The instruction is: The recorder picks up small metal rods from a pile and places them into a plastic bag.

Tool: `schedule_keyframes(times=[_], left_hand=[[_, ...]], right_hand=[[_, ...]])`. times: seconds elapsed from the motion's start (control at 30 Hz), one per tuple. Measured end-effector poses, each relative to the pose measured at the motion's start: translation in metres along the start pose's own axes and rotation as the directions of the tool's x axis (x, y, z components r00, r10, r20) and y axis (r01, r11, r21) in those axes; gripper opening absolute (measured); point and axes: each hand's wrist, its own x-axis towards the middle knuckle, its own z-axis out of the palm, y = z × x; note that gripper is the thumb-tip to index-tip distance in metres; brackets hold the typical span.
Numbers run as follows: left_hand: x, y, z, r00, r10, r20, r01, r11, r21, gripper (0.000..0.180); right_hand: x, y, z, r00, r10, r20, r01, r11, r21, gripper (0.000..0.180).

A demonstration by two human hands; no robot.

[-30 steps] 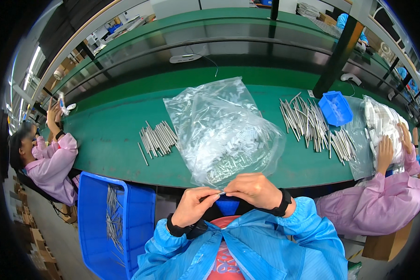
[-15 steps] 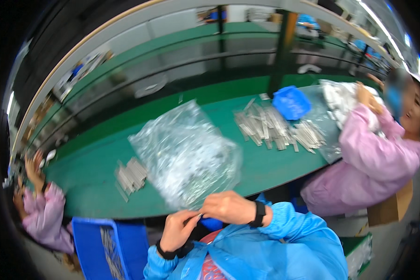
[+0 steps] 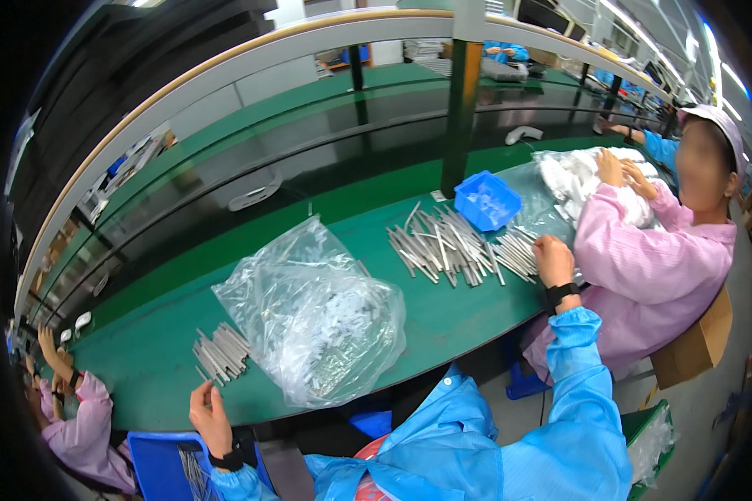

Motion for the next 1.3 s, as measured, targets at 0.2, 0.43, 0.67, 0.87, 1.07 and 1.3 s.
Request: schedule_keyframes(times=[0.2, 0.43, 0.67, 0.87, 1.07, 1.3], left_hand=[[0.03, -0.042, -0.007, 0.997, -0.076, 0.026, 0.068, 0.971, 0.23, 0.024], [0.048, -0.087, 0.009, 0.999, -0.01, 0.042, -0.005, 0.939, 0.345, 0.028], [0.065, -0.081, 0.02, 0.984, -0.178, -0.002, 0.16, 0.881, 0.444, 0.024], [0.062, -0.075, 0.029, 0.975, -0.222, -0.028, 0.21, 0.862, 0.462, 0.027], [0.056, -0.062, 0.031, 0.954, -0.301, 0.006, 0.251, 0.805, 0.537, 0.034], [0.049, -0.063, 0.016, 0.951, -0.308, 0.026, 0.255, 0.829, 0.498, 0.022]], right_hand=[[-0.005, -0.016, 0.002, 0.98, -0.198, -0.035, 0.19, 0.969, -0.16, 0.016], [-0.031, -0.163, 0.002, 0.888, -0.436, 0.147, 0.351, 0.848, 0.396, 0.013], [-0.033, -0.214, 0.034, 0.743, -0.627, 0.236, 0.558, 0.774, 0.3, 0.015], [-0.036, -0.222, 0.029, 0.754, -0.633, 0.177, 0.55, 0.755, 0.357, 0.011], [-0.063, -0.262, -0.023, 0.781, -0.625, -0.006, 0.488, 0.603, 0.631, 0.008], [-0.092, -0.298, -0.018, 0.566, -0.822, 0.063, 0.632, 0.482, 0.606, 0.008]])
